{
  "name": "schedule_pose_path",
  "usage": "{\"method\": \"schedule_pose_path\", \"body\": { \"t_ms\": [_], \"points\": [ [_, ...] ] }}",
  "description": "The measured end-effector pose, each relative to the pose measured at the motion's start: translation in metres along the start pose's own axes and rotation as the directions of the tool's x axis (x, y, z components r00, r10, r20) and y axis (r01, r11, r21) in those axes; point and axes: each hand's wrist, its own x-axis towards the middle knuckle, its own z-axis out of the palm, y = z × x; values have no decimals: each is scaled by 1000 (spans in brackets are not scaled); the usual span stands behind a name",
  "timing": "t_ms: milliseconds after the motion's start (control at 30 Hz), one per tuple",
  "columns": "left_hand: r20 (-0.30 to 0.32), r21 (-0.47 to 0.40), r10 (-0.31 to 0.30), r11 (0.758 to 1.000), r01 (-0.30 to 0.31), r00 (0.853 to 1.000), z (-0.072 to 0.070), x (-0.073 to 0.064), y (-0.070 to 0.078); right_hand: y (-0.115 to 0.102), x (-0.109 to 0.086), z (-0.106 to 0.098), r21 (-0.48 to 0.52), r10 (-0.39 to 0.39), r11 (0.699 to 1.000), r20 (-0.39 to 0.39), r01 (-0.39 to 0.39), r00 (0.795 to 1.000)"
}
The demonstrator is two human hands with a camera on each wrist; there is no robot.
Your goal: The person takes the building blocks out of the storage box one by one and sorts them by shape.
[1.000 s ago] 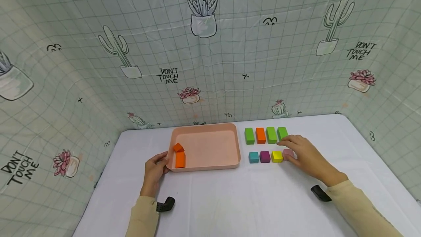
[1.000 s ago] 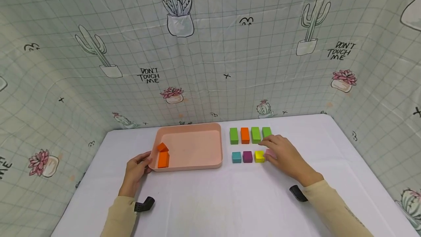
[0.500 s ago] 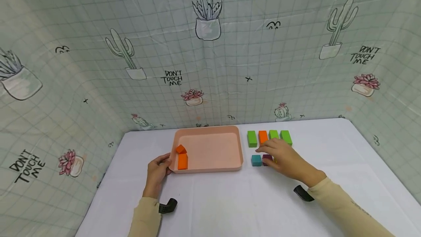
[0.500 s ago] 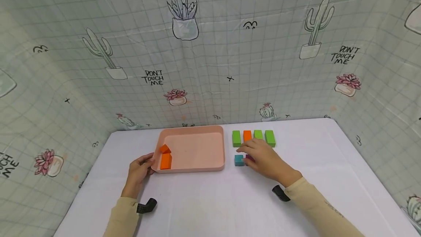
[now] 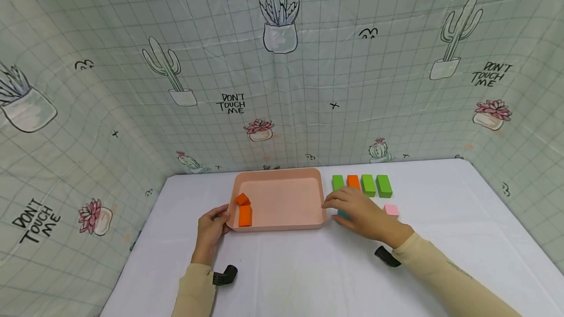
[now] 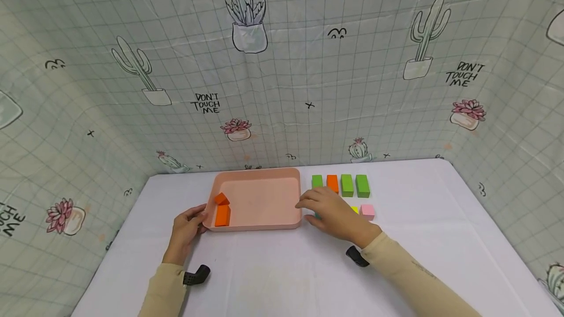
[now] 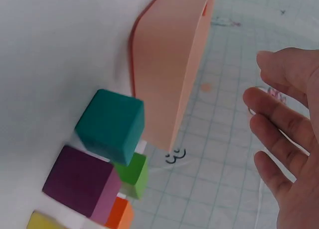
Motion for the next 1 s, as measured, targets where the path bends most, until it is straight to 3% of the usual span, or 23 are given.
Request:
{"method": "schedule_pose_path", "body": {
  "t_ms": [267,767,1000],
  "points": [
    [-4,-10,5,1000,-5,1000,-3,1,3,-6,27,9,-6,-11,1000,20,11,1000],
    [-16,-31,21,999,-21,1000,-1,0,0,-15,93,43,30,24,999,217,-31,976],
    [-10,-59,51,997,-52,999,1,-1,-1,-18,117,57,20,20,999,270,-27,963]
  ]
}}
